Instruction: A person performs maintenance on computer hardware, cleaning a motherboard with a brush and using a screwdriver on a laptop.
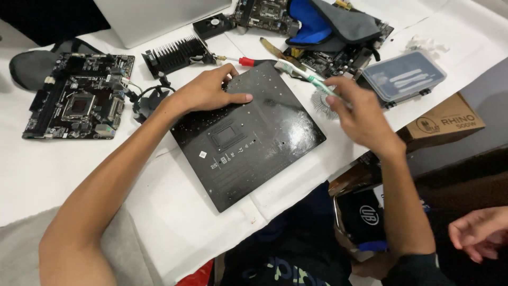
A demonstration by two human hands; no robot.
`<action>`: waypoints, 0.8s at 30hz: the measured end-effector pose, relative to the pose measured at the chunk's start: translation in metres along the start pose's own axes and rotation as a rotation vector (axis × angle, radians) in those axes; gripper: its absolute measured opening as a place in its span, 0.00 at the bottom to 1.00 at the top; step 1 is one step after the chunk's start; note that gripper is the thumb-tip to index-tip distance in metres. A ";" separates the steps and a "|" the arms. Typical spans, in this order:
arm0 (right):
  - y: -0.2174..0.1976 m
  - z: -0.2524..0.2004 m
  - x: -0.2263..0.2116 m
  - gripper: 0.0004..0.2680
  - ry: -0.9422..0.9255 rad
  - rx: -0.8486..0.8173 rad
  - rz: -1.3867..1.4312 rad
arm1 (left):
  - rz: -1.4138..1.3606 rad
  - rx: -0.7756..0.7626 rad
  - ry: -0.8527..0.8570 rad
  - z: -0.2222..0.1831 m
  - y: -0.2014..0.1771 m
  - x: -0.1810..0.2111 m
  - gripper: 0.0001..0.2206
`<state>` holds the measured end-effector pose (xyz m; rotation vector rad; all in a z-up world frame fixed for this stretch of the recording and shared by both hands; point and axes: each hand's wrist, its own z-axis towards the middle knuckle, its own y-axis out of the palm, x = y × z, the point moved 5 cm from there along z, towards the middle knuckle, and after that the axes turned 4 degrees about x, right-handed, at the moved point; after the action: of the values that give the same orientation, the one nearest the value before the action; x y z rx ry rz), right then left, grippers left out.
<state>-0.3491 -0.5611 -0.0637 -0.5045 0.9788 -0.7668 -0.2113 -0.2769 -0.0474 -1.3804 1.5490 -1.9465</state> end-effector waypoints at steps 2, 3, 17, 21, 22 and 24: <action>0.003 -0.008 -0.013 0.11 -0.036 -0.006 0.010 | -0.005 0.005 0.015 -0.007 -0.009 0.014 0.32; 0.003 -0.012 -0.024 0.12 -0.077 -0.035 0.035 | -0.016 -0.024 -0.036 -0.011 -0.014 0.022 0.29; 0.018 -0.074 -0.074 0.16 -0.391 0.277 -0.025 | 0.007 0.095 0.512 -0.056 -0.065 0.094 0.20; 0.024 -0.077 -0.073 0.18 -0.283 0.362 -0.103 | -0.064 0.026 0.526 -0.058 -0.066 0.098 0.17; 0.029 -0.078 -0.080 0.21 -0.325 0.287 -0.083 | -0.085 0.019 0.564 -0.058 -0.068 0.100 0.23; 0.028 -0.077 -0.080 0.19 -0.277 0.305 -0.166 | -0.121 -0.008 0.533 -0.060 -0.071 0.101 0.23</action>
<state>-0.4342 -0.4849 -0.0767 -0.4150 0.5545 -0.9488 -0.2874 -0.2875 0.0662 -1.0227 1.7151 -2.5325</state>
